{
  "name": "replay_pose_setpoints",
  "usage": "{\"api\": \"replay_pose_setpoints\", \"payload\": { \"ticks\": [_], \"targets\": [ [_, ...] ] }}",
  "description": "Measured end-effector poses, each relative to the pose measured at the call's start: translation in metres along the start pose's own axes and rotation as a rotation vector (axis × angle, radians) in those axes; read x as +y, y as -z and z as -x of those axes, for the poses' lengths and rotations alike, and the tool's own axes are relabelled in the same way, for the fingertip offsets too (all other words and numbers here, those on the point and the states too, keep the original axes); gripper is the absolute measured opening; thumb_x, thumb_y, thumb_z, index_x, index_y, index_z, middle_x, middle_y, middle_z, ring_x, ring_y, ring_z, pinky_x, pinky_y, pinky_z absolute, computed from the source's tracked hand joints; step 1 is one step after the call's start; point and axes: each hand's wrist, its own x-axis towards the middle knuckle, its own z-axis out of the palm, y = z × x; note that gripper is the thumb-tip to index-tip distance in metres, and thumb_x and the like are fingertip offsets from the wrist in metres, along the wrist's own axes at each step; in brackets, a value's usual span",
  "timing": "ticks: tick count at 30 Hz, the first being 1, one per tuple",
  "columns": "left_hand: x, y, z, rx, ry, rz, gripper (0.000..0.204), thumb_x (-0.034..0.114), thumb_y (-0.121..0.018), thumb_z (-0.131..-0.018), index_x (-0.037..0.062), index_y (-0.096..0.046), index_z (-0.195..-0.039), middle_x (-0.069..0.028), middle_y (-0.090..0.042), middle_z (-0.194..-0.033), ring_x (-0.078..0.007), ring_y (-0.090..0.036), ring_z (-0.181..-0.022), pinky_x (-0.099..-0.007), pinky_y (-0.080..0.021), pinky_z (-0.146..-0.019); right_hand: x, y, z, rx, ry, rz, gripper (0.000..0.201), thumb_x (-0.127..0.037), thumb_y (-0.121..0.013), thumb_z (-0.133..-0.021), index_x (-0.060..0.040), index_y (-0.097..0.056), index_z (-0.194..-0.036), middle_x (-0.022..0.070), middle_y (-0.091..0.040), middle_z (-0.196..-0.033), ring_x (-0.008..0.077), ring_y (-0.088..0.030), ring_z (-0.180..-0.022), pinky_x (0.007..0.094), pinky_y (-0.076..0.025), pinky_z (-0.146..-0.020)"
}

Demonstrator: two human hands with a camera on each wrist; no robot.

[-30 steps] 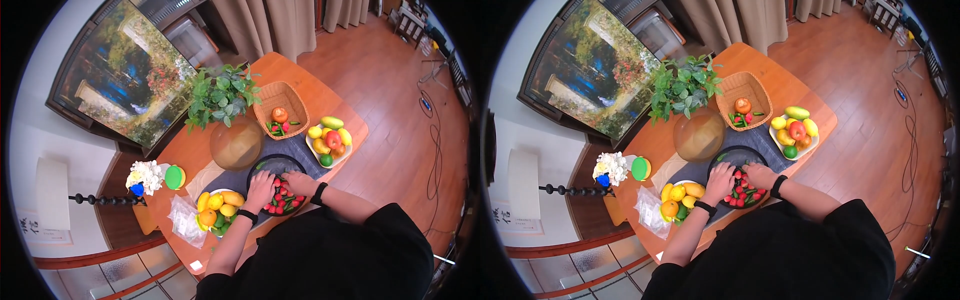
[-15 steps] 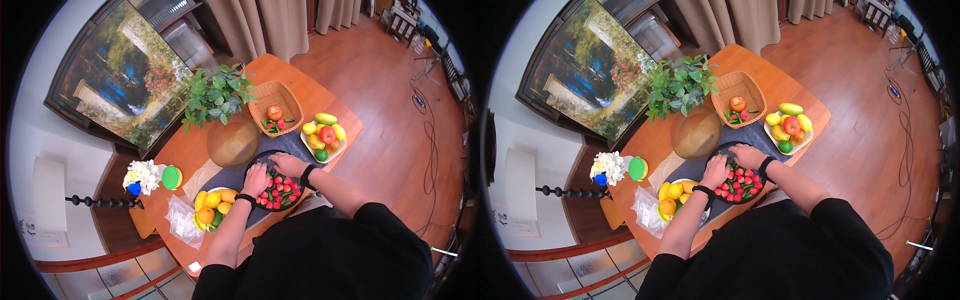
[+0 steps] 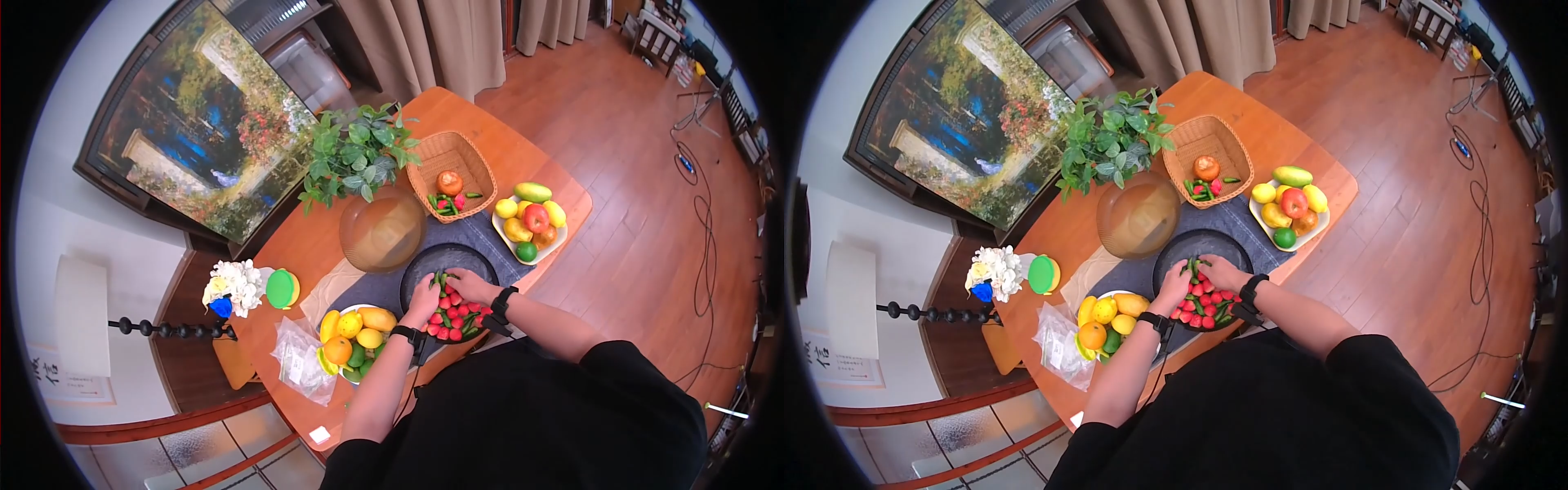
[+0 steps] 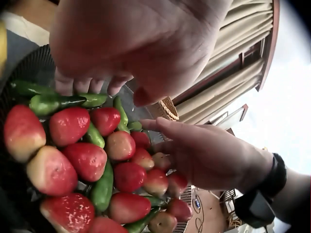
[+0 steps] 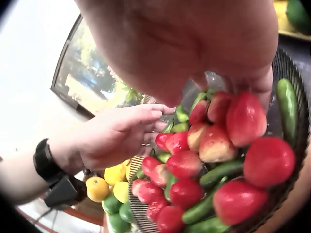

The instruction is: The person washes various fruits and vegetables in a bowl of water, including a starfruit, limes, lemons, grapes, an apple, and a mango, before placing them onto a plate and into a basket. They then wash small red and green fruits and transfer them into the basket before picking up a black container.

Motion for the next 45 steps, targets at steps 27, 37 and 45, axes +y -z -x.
{"api": "replay_pose_setpoints", "payload": {
  "ticks": [27,37,45],
  "targets": [
    [0.125,0.012,-0.208,-0.063,0.390,1.057,0.029,0.029,-0.045,-0.097,0.0045,-0.058,-0.108,-0.0130,-0.066,-0.093,-0.0299,-0.065,-0.084,-0.0475,-0.056,-0.075,-0.087,0.123,-0.125,0.056,-0.081,-0.659,0.017,-0.017,-0.051,-0.097,-0.0080,-0.065,-0.095,0.0047,-0.062,-0.080,0.0132,-0.059,-0.066,0.0298,-0.050,-0.054],
    [0.123,0.001,-0.219,0.018,0.216,0.884,0.059,0.049,-0.035,-0.102,0.0079,-0.049,-0.142,-0.0163,-0.041,-0.149,-0.0287,-0.034,-0.138,-0.0417,-0.021,-0.117,-0.052,0.170,-0.165,0.111,-0.053,-0.455,0.032,-0.022,-0.056,-0.098,-0.0005,-0.065,-0.120,0.0051,-0.066,-0.088,0.0134,-0.060,-0.073,0.0292,-0.050,-0.064],
    [0.129,0.050,-0.124,0.038,0.155,0.646,0.035,0.026,-0.048,-0.101,0.0064,-0.058,-0.128,-0.0071,-0.063,-0.125,-0.0197,-0.060,-0.112,-0.0289,-0.046,-0.091,-0.030,0.180,-0.079,0.307,0.319,-0.323,0.028,-0.018,-0.057,-0.096,0.0039,-0.063,-0.112,0.0079,-0.068,-0.096,0.0154,-0.064,-0.091,0.0307,-0.052,-0.080]
  ]
}}
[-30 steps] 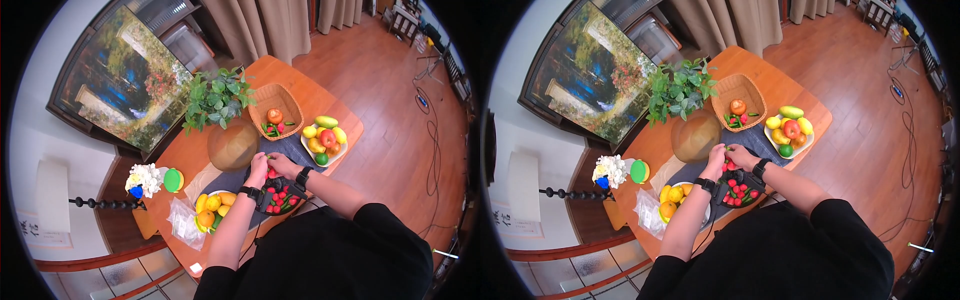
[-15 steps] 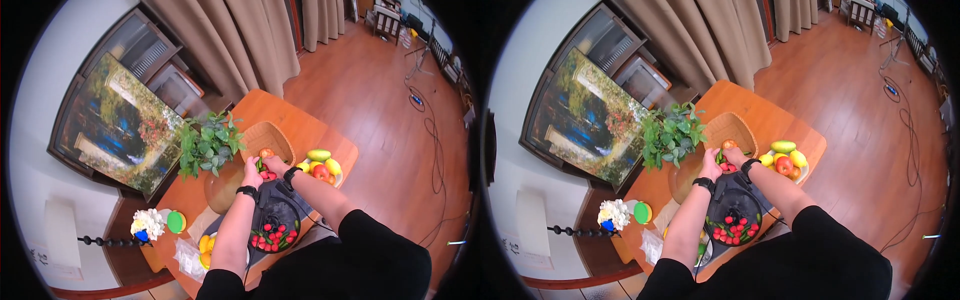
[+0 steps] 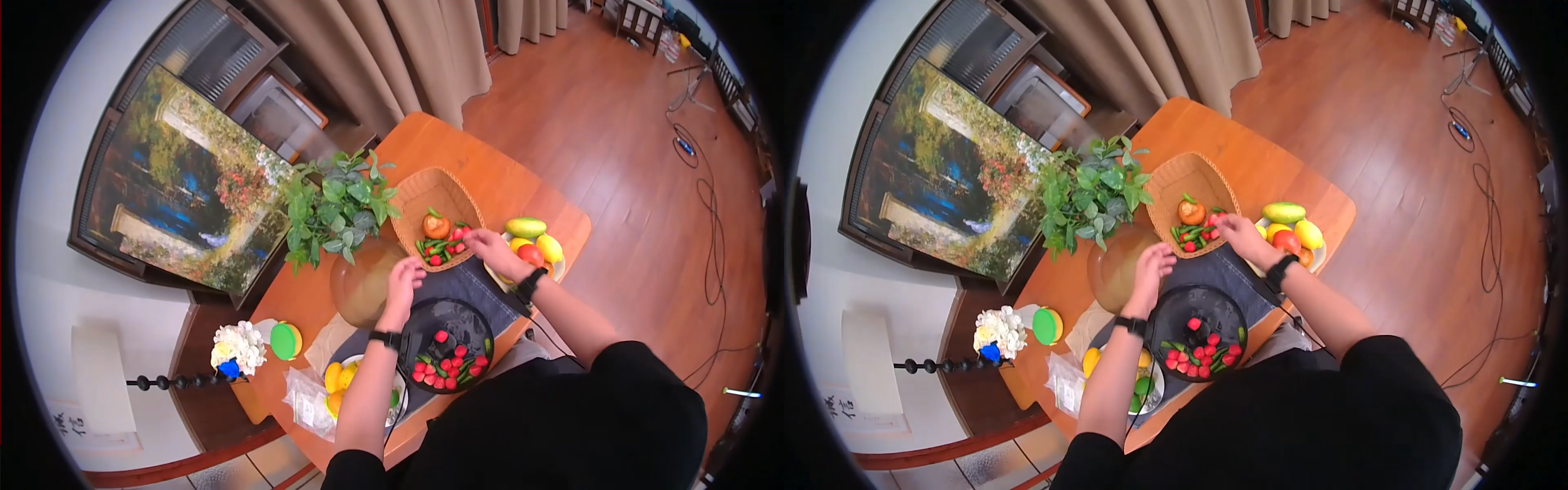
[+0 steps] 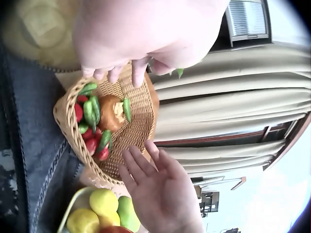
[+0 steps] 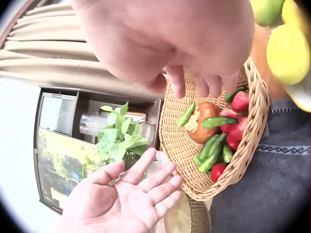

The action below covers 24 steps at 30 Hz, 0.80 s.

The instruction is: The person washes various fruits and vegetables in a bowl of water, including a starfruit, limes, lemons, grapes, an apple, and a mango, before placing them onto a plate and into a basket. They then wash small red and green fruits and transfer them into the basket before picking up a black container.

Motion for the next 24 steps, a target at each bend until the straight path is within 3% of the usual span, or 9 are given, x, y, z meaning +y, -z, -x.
{"api": "replay_pose_setpoints", "payload": {
  "ticks": [2,4,6,7,11,16,18,21,24],
  "targets": [
    [-0.017,0.019,0.049,-0.143,-0.049,-0.276,0.029,0.020,-0.051,-0.100,0.0055,-0.061,-0.123,-0.0066,-0.065,-0.119,-0.0201,-0.063,-0.105,-0.0290,-0.048,-0.088,-0.003,-0.011,0.048,-0.079,-0.008,0.209,0.027,-0.019,-0.058,-0.096,0.0029,-0.063,-0.111,0.0077,-0.069,-0.094,0.0150,-0.064,-0.091,0.0316,-0.052,-0.080],
    [-0.052,0.040,0.088,-0.158,-0.305,-0.677,0.027,0.012,-0.056,-0.095,0.0032,-0.062,-0.120,-0.0110,-0.067,-0.112,-0.0270,-0.064,-0.104,-0.0351,-0.050,-0.090,-0.007,-0.022,0.091,-0.393,-0.062,0.279,0.029,-0.021,-0.063,-0.092,-0.0007,-0.064,-0.113,0.0142,-0.070,-0.100,0.0262,-0.067,-0.095,0.0365,-0.053,-0.085],
    [-0.070,0.051,0.124,-0.139,-0.552,-0.955,0.032,0.009,-0.061,-0.089,0.0016,-0.062,-0.119,-0.0162,-0.065,-0.113,-0.0351,-0.061,-0.108,-0.0415,-0.047,-0.097,-0.001,-0.036,0.125,-0.580,0.222,0.540,0.043,-0.028,-0.065,-0.090,-0.0004,-0.060,-0.123,0.0242,-0.062,-0.117,0.0386,-0.063,-0.106,0.0430,-0.050,-0.095],
    [-0.072,0.049,0.142,-0.125,-0.509,-1.008,0.037,0.009,-0.063,-0.086,0.0023,-0.061,-0.122,-0.0204,-0.059,-0.121,-0.0403,-0.055,-0.115,-0.0455,-0.044,-0.101,0.000,-0.046,0.137,-0.571,0.242,0.637,0.045,-0.028,-0.065,-0.090,-0.0009,-0.058,-0.125,0.0253,-0.060,-0.119,0.0396,-0.062,-0.108,0.0442,-0.049,-0.096],
    [-0.081,0.034,0.165,-0.002,-0.566,-1.102,0.044,0.009,-0.062,-0.086,0.0028,-0.056,-0.129,-0.0217,-0.052,-0.133,-0.0398,-0.050,-0.122,-0.0463,-0.043,-0.103,0.000,-0.082,0.153,-0.465,0.142,0.735,0.048,-0.027,-0.065,-0.090,-0.0028,-0.055,-0.130,0.0256,-0.060,-0.117,0.0424,-0.060,-0.108,0.0475,-0.049,-0.095],
    [-0.102,0.035,0.150,0.031,-0.616,-1.157,0.044,0.010,-0.060,-0.084,0.0035,-0.057,-0.128,-0.0197,-0.055,-0.130,-0.0376,-0.051,-0.120,-0.0476,-0.043,-0.100,0.009,-0.114,0.132,-0.498,0.274,0.768,0.040,-0.024,-0.066,-0.087,-0.0029,-0.059,-0.121,0.0229,-0.061,-0.110,0.0412,-0.062,-0.104,0.0471,-0.051,-0.091],
    [-0.105,0.041,0.150,-0.036,-0.463,-1.232,0.042,0.012,-0.061,-0.084,0.0041,-0.059,-0.125,-0.0178,-0.058,-0.126,-0.0362,-0.053,-0.119,-0.0480,-0.044,-0.098,0.015,-0.119,0.128,-0.548,0.324,0.816,0.038,-0.024,-0.067,-0.086,-0.0031,-0.061,-0.117,0.0220,-0.061,-0.107,0.0405,-0.063,-0.102,0.0464,-0.052,-0.089],
    [-0.098,0.048,0.160,-0.050,-0.432,-1.314,0.041,0.017,-0.063,-0.085,0.0038,-0.060,-0.124,-0.0170,-0.060,-0.120,-0.0352,-0.055,-0.115,-0.0473,-0.045,-0.096,0.013,-0.120,0.131,-0.589,0.343,0.886,0.039,-0.023,-0.065,-0.086,-0.0051,-0.060,-0.119,0.0181,-0.060,-0.111,0.0378,-0.060,-0.107,0.0474,-0.051,-0.089],
    [-0.100,0.050,0.171,0.021,-0.498,-1.352,0.042,0.023,-0.064,-0.087,0.0029,-0.061,-0.124,-0.0181,-0.060,-0.121,-0.0357,-0.057,-0.114,-0.0461,-0.045,-0.097,-0.005,-0.108,0.144,-0.549,0.493,1.025,0.036,-0.030,-0.065,-0.088,-0.0025,-0.061,-0.111,0.0201,-0.062,-0.100,0.0394,-0.065,-0.093,0.0459,-0.054,-0.083]
  ]
}}
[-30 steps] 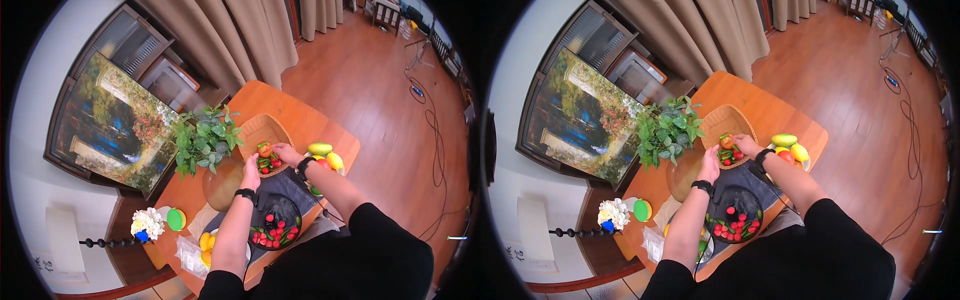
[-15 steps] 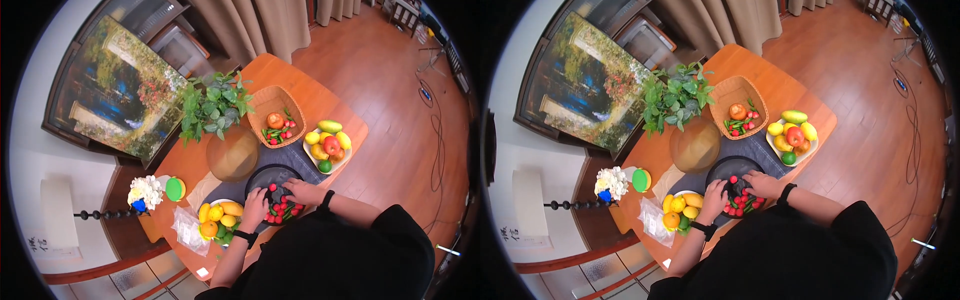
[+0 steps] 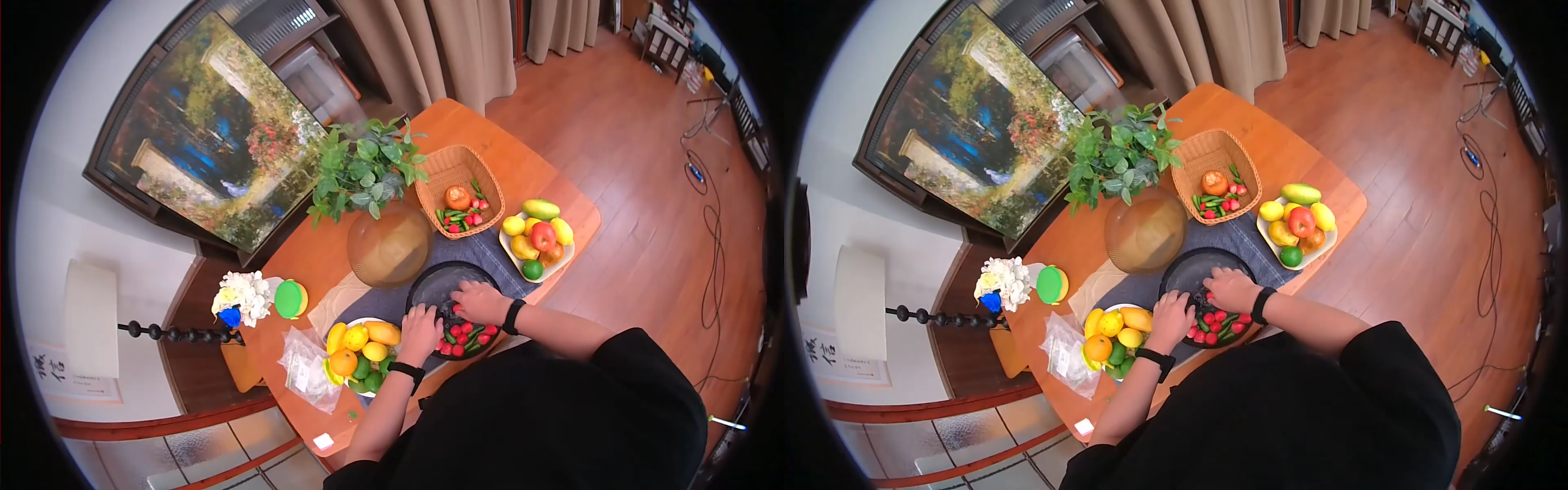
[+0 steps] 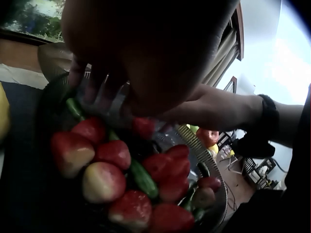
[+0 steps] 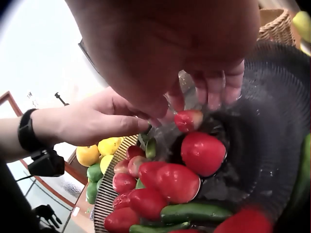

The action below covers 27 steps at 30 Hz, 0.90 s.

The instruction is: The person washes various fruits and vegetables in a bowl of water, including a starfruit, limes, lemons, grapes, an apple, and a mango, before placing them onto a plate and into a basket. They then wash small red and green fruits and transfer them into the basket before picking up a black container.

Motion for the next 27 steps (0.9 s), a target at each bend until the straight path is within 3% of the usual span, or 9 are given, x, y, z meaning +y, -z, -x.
{"api": "replay_pose_setpoints", "payload": {
  "ticks": [2,7,14,20,22,23,24,25,27],
  "targets": [
    [0.002,-0.001,0.004,0.002,-0.005,0.028,0.044,0.025,-0.064,-0.088,0.0023,-0.059,-0.125,-0.0190,-0.060,-0.121,-0.0368,-0.057,-0.113,-0.0465,-0.044,-0.098,-0.016,0.011,0.013,-0.155,-0.299,0.013,0.043,-0.035,-0.063,-0.091,0.0006,-0.058,-0.113,0.0234,-0.061,-0.099,0.0395,-0.067,-0.090,0.0480,-0.054,-0.082],
    [0.006,-0.015,0.012,-0.110,0.083,0.203,0.049,0.028,-0.064,-0.090,0.0006,-0.054,-0.129,-0.0225,-0.057,-0.124,-0.0409,-0.056,-0.115,-0.0480,-0.044,-0.100,-0.019,-0.018,0.025,-0.242,-0.385,-0.170,0.056,-0.042,-0.058,-0.095,0.0079,-0.052,-0.119,0.0360,-0.059,-0.111,0.0456,-0.064,-0.102,0.0469,-0.052,-0.090],
    [0.001,-0.041,0.017,-0.073,0.160,0.417,0.055,0.029,-0.062,-0.092,-0.0008,-0.047,-0.136,-0.0282,-0.054,-0.125,-0.0471,-0.054,-0.115,-0.0478,-0.045,-0.100,-0.031,-0.036,0.026,-0.197,-0.645,-0.228,0.061,-0.045,-0.055,-0.095,0.0102,-0.051,-0.121,0.0367,-0.060,-0.112,0.0474,-0.061,-0.107,0.0478,-0.050,-0.094],
    [-0.011,-0.069,0.007,-0.097,0.318,0.630,0.050,0.034,-0.052,-0.098,-0.0011,-0.049,-0.134,-0.0297,-0.056,-0.123,-0.0466,-0.054,-0.116,-0.0454,-0.044,-0.102,-0.020,-0.055,0.009,-0.202,-0.760,-0.549,0.059,-0.041,-0.054,-0.097,0.0038,-0.046,-0.135,0.0286,-0.058,-0.125,0.0455,-0.056,-0.118,0.0498,-0.052,-0.091],
    [-0.006,-0.052,0.003,-0.094,0.325,0.710,0.048,0.035,-0.048,-0.100,-0.0004,-0.050,-0.134,-0.0299,-0.058,-0.119,-0.0457,-0.057,-0.112,-0.0456,-0.046,-0.100,-0.031,-0.039,0.005,-0.163,-0.853,-1.122,0.053,-0.042,-0.056,-0.095,-0.0045,-0.052,-0.132,0.0182,-0.062,-0.121,0.0348,-0.063,-0.104,0.0460,-0.055,-0.085],
    [0.007,-0.029,0.002,-0.160,0.455,0.918,0.048,0.036,-0.045,-0.102,-0.0017,-0.052,-0.131,-0.0272,-0.060,-0.119,-0.0395,-0.059,-0.111,-0.0422,-0.046,-0.099,-0.026,-0.048,0.001,-0.168,-0.899,-1.146,0.049,-0.041,-0.058,-0.096,-0.0117,-0.053,-0.136,0.0107,-0.059,-0.123,0.0258,-0.060,-0.107,0.0460,-0.055,-0.083],
    [0.015,-0.013,0.001,-0.228,0.585,1.125,0.049,0.037,-0.042,-0.104,-0.0030,-0.054,-0.129,-0.0244,-0.063,-0.118,-0.0332,-0.061,-0.110,-0.0388,-0.047,-0.098,-0.025,-0.048,-0.002,-0.168,-0.899,-1.147,0.049,-0.041,-0.058,-0.096,-0.0117,-0.053,-0.136,0.0107,-0.059,-0.123,0.0258,-0.060,-0.107,0.0460,-0.055,-0.083],
    [0.007,-0.025,-0.001,-0.229,0.585,1.124,0.049,0.037,-0.042,-0.104,-0.0030,-0.054,-0.129,-0.0244,-0.063,-0.118,-0.0332,-0.061,-0.110,-0.0388,-0.047,-0.098,-0.022,-0.049,-0.004,-0.171,-0.884,-1.215,0.048,-0.039,-0.058,-0.096,-0.0119,-0.053,-0.135,0.0097,-0.058,-0.124,0.0258,-0.059,-0.108,0.0472,-0.054,-0.084],
    [-0.007,-0.041,-0.008,-0.171,0.519,1.102,0.047,0.035,-0.041,-0.105,-0.0044,-0.059,-0.123,-0.0169,-0.065,-0.116,-0.0210,-0.062,-0.104,-0.0338,-0.048,-0.093,-0.017,-0.048,-0.009,-0.183,-0.902,-1.367,0.041,-0.035,-0.058,-0.097,-0.0139,-0.056,-0.132,0.0047,-0.058,-0.123,0.0223,-0.058,-0.109,0.0475,-0.053,-0.087]
  ]
}}
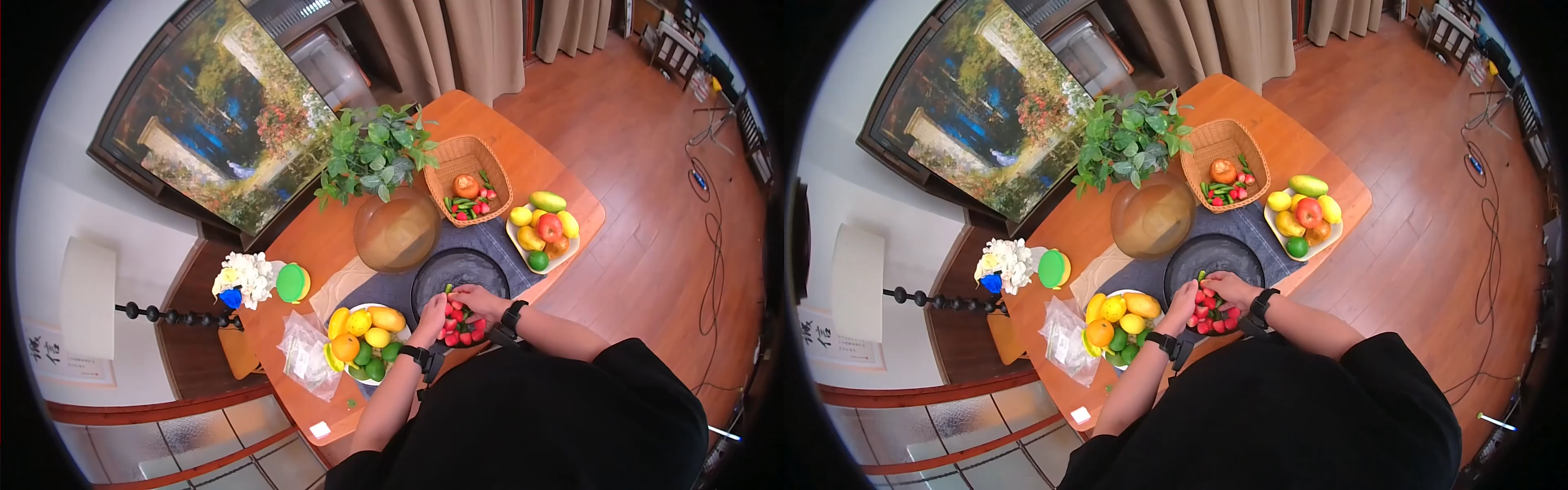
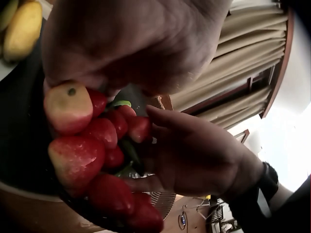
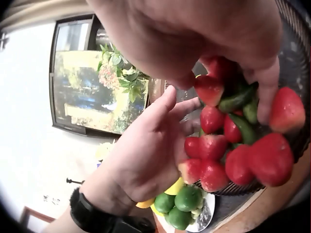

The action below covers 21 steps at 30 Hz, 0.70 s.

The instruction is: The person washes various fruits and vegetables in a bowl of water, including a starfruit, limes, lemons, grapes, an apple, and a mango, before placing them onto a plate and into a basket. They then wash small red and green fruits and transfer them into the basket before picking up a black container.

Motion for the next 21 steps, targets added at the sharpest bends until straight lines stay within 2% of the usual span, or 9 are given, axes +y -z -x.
{"api": "replay_pose_setpoints", "payload": {
  "ticks": [1,4,9,11,13,15,16,20,21],
  "targets": [
    [0.001,0.001,-0.002,0.000,0.001,0.000,0.047,0.035,-0.041,-0.105,-0.0044,-0.059,-0.123,-0.0169,-0.065,-0.116,-0.0210,-0.062,-0.104,-0.0338,-0.048,-0.093,-0.003,0.001,-0.002,-0.001,0.000,-0.001,0.041,-0.035,-0.058,-0.097,-0.0139,-0.056,-0.132,0.0047,-0.058,-0.123,0.0223,-0.058,-0.109,0.0475,-0.053,-0.087],
    [0.005,0.001,-0.011,0.007,0.003,0.159,0.043,0.032,-0.043,-0.104,-0.0035,-0.063,-0.118,-0.0123,-0.067,-0.107,-0.0173,-0.062,-0.098,-0.0317,-0.049,-0.087,-0.014,0.003,-0.004,-0.121,0.057,-0.147,0.032,-0.033,-0.058,-0.098,-0.0147,-0.059,-0.124,-0.0007,-0.060,-0.114,0.0131,-0.060,-0.103,0.0432,-0.052,-0.087],
    [0.039,0.002,-0.026,0.025,0.001,0.123,0.039,0.031,-0.045,-0.105,-0.0033,-0.062,-0.116,-0.0096,-0.067,-0.104,-0.0153,-0.063,-0.095,-0.0295,-0.051,-0.084,-0.040,0.004,-0.004,-0.056,0.114,-0.201,0.036,-0.034,-0.060,-0.097,-0.0138,-0.058,-0.127,-0.0003,-0.061,-0.114,0.0132,-0.061,-0.099,0.0369,-0.053,-0.084],
    [0.046,-0.003,-0.044,0.134,-0.009,0.101,0.039,0.030,-0.047,-0.103,-0.0039,-0.065,-0.110,-0.0111,-0.069,-0.094,-0.0179,-0.064,-0.086,-0.0322,-0.051,-0.078,-0.055,0.010,-0.004,-0.052,0.145,-0.233,0.038,-0.035,-0.061,-0.097,-0.0133,-0.057,-0.128,0.0001,-0.061,-0.114,0.0133,-0.062,-0.099,0.0363,-0.054,-0.082],
    [0.070,-0.006,-0.058,0.147,-0.038,0.115,0.039,0.030,-0.047,-0.103,-0.0042,-0.066,-0.105,-0.0102,-0.068,-0.091,-0.0160,-0.064,-0.082,-0.0319,-0.051,-0.073,-0.076,0.021,-0.003,-0.030,0.141,-0.220,0.038,-0.035,-0.061,-0.097,-0.0125,-0.057,-0.127,0.0010,-0.061,-0.112,0.0142,-0.062,-0.099,0.0384,-0.055,-0.082],
    [0.095,-0.006,-0.073,0.067,0.054,0.133,0.035,0.032,-0.048,-0.103,0.0011,-0.065,-0.103,-0.0048,-0.064,-0.089,-0.0117,-0.060,-0.077,-0.0279,-0.051,-0.068,-0.097,0.036,-0.008,-0.049,0.164,-0.251,0.036,-0.035,-0.061,-0.097,-0.0129,-0.058,-0.125,0.0018,-0.062,-0.111,0.0150,-0.062,-0.099,0.0403,-0.055,-0.082],
    [0.106,-0.008,-0.084,0.071,0.041,0.173,0.033,0.032,-0.049,-0.102,0.0037,-0.064,-0.097,-0.0021,-0.060,-0.083,-0.0106,-0.057,-0.069,-0.0274,-0.049,-0.063,-0.110,0.045,-0.009,-0.077,0.182,-0.242,0.034,-0.036,-0.060,-0.097,-0.0137,-0.059,-0.123,0.0022,-0.062,-0.112,0.0159,-0.062,-0.099,0.0418,-0.055,-0.083],
    [0.139,-0.015,-0.144,-0.016,-0.007,0.135,0.034,0.032,-0.042,-0.104,0.0034,-0.061,-0.103,-0.0047,-0.064,-0.091,-0.0128,-0.061,-0.077,-0.0297,-0.052,-0.067,-0.157,0.084,-0.026,-0.086,0.205,-0.295,0.019,-0.028,-0.055,-0.097,-0.0134,-0.061,-0.108,0.0013,-0.061,-0.106,0.0162,-0.060,-0.099,0.0476,-0.052,-0.087],
    [0.152,-0.019,-0.152,-0.024,-0.011,0.130,0.034,0.032,-0.042,-0.104,0.0034,-0.061,-0.103,-0.0047,-0.064,-0.091,-0.0128,-0.061,-0.077,-0.0297,-0.052,-0.067,-0.165,0.094,-0.033,-0.081,0.197,-0.277,0.029,-0.032,-0.056,-0.098,-0.0154,-0.060,-0.121,0.0007,-0.059,-0.117,0.0179,-0.059,-0.105,0.0479,-0.049,-0.090]
  ]
}}
